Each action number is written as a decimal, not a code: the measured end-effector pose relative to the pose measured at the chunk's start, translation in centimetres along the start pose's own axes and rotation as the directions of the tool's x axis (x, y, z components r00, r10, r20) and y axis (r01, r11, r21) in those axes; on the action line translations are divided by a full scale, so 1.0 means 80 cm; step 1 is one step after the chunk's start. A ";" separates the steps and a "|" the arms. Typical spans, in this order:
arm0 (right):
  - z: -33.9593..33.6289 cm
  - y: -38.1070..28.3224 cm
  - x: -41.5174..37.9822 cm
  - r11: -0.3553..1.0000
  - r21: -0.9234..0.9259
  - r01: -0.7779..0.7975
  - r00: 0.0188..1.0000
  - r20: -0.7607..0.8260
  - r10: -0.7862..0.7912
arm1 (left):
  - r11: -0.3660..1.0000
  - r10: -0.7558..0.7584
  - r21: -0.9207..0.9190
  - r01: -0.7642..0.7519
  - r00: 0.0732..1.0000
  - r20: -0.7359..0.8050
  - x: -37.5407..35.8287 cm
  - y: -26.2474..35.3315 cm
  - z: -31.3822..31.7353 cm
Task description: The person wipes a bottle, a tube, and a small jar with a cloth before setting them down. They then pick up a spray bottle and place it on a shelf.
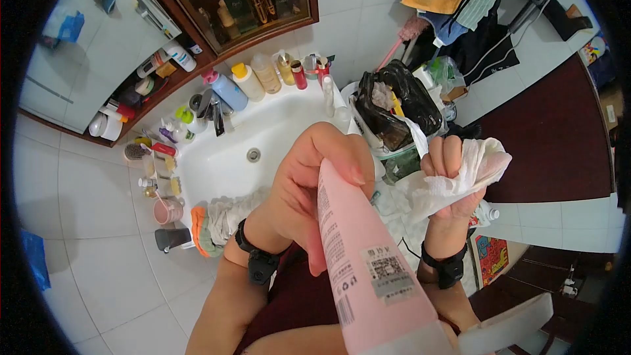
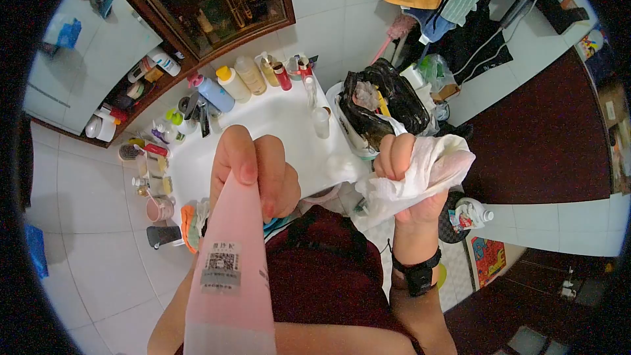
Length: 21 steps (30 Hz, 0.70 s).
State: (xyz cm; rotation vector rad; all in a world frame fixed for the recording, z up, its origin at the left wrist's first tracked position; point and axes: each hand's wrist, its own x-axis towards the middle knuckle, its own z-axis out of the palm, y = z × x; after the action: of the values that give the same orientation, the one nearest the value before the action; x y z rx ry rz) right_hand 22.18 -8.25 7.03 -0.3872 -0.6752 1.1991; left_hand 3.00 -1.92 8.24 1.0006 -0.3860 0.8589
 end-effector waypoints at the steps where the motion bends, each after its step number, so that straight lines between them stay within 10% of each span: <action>1: 0.003 -0.001 0.000 0.999 -0.030 -0.014 1.000 0.004 0.014 | 1.000 -0.004 0.005 0.004 1.000 0.002 0.000 0.000 0.000; 10: 0.027 -0.004 0.007 0.956 -0.268 -0.118 0.982 0.113 0.152 | 0.999 -0.049 0.018 0.050 0.998 -0.045 -0.006 0.005 0.002; 15: 0.050 0.003 0.014 0.897 -0.385 -0.219 0.946 0.143 0.292 | 0.974 -0.168 0.094 0.207 0.934 -0.315 -0.017 0.000 -0.014; 21: 0.020 0.025 0.025 0.831 0.187 -0.525 0.850 0.177 0.497 | 0.923 -0.277 0.109 0.370 0.834 -0.478 -0.046 -0.010 -0.054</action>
State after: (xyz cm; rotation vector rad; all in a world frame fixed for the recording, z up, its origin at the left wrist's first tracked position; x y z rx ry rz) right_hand 20.06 -5.84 7.52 -0.3104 -0.5402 1.8103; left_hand 0.94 -0.07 3.22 0.9741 0.2751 0.7972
